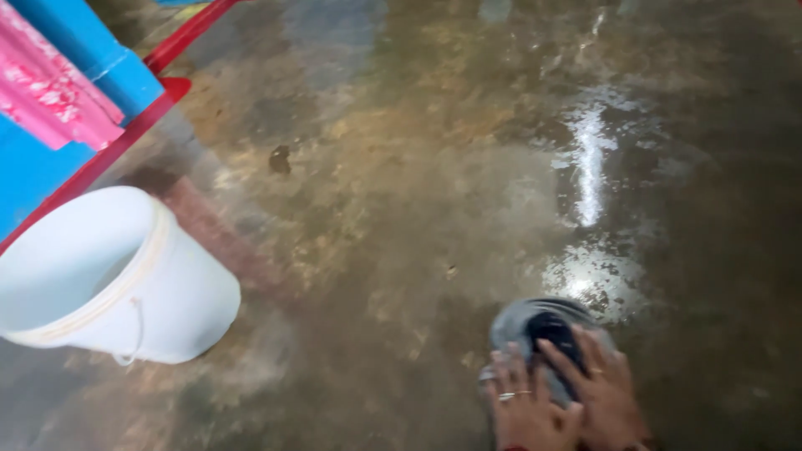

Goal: The person scrubs a floor with a cloth, periodically dipping it into a bucket of water and wringing it out. They continue wiping the wet floor surface, including the threshold of a doorway.

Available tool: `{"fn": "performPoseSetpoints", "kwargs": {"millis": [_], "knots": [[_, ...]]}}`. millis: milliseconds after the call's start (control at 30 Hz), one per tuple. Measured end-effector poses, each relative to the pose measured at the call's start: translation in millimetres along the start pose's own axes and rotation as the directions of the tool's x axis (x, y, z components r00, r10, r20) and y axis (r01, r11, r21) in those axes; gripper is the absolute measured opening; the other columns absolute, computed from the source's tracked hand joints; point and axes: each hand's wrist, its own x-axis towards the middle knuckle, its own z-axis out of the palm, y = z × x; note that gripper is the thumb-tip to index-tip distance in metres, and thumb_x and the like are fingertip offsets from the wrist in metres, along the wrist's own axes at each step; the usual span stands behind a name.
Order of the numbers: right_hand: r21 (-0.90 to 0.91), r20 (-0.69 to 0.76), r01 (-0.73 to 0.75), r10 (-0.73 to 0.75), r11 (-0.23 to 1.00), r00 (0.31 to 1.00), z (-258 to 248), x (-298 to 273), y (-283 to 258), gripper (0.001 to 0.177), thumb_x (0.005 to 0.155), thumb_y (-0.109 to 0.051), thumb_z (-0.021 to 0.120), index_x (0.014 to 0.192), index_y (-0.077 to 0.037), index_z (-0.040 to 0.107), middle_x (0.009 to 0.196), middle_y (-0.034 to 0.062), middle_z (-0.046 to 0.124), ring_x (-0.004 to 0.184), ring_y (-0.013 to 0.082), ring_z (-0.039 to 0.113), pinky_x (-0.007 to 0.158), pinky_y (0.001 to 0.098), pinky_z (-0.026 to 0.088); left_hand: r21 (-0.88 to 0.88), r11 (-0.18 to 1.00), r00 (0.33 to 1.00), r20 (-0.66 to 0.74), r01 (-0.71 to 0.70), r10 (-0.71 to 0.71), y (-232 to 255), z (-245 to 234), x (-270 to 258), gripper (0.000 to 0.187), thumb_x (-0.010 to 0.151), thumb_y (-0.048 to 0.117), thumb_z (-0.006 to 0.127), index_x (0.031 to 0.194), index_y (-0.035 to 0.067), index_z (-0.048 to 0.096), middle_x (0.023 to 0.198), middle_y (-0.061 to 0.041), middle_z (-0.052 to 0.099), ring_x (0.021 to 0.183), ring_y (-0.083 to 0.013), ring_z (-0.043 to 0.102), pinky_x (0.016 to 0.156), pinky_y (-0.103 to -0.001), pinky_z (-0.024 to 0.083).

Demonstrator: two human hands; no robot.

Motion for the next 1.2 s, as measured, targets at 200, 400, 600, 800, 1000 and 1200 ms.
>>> {"fn": "performPoseSetpoints", "kwargs": {"millis": [200,400,600,800,1000,1200], "knots": [[-0.204,0.071,-0.062,0.078,0.977,0.994,40.6,-73.7,153.5,0.107,0.058,-0.077,0.074,0.155,-0.043,0.044,0.152,0.0165,0.036,0.138,0.0345,0.039,0.110,0.0549,0.047,0.026,0.980,0.973,-0.114,-0.198,0.200,60.7,69.2,10.0,0.092,0.099,0.078,0.053,0.160,0.009,0.045,0.174,-0.031,0.017,0.162,-0.0556,0.011,0.120,-0.072,0.013],[-0.224,-0.022,-0.298,0.300,0.928,0.954,22.5,40.7,158.8,0.105,0.060,-0.066,0.064,0.156,-0.046,0.026,0.169,0.0184,0.024,0.158,0.0399,0.018,0.115,0.0730,0.024,-0.073,0.996,0.995,0.077,-0.060,0.066,65.2,55.8,133.0,0.086,0.092,0.072,0.045,0.160,0.020,0.037,0.176,-0.017,0.008,0.160,-0.0451,-0.003,0.121,-0.063,-0.004],[-0.155,0.027,-0.315,0.322,0.937,0.946,66.3,191.0,153.0,0.100,0.065,-0.067,0.062,0.157,-0.049,0.025,0.168,0.0188,0.017,0.155,0.0427,0.012,0.115,0.0739,0.013,-0.061,0.995,0.978,0.200,0.078,-0.065,-16.1,45.2,263.6,0.078,0.091,0.070,0.041,0.158,0.031,0.035,0.174,-0.005,0.006,0.159,-0.0415,-0.007,0.121,-0.061,-0.004],[-0.129,0.049,-0.228,0.236,0.965,0.971,105.9,275.3,81.0,0.088,0.077,-0.067,0.058,0.157,-0.048,0.028,0.167,0.0239,0.013,0.154,0.0460,0.006,0.114,0.0749,0.008,0.003,0.995,0.979,0.178,0.104,-0.102,-112.3,-5.3,293.5,0.077,0.088,0.069,0.047,0.155,0.029,0.042,0.172,-0.006,0.013,0.158,-0.0388,0.003,0.122,-0.062,0.002],[-0.128,0.145,-0.093,0.111,0.987,0.983,120.9,270.8,-16.1,0.089,0.077,-0.060,0.062,0.157,-0.046,0.027,0.168,0.0220,0.008,0.154,0.0457,0.002,0.114,0.0739,0.002,0.108,0.979,0.976,0.113,0.173,-0.185,-158.3,-76.1,227.8,0.077,0.091,0.063,0.053,0.154,0.019,0.044,0.171,-0.013,0.018,0.156,-0.0435,0.010,0.120,-0.065,0.010],[-0.048,0.355,0.012,0.006,0.999,0.935,81.9,214.8,-132.4,0.084,0.081,-0.060,0.063,0.155,-0.044,0.027,0.167,0.0212,0.003,0.154,0.0442,-0.001,0.116,0.0692,0.001,0.151,0.932,0.944,-0.027,0.330,-0.330,-168.4,-129.0,108.4,0.073,0.093,0.055,0.054,0.154,0.016,0.042,0.168,-0.016,0.020,0.152,-0.0445,0.014,0.117,-0.064,0.013]]}}
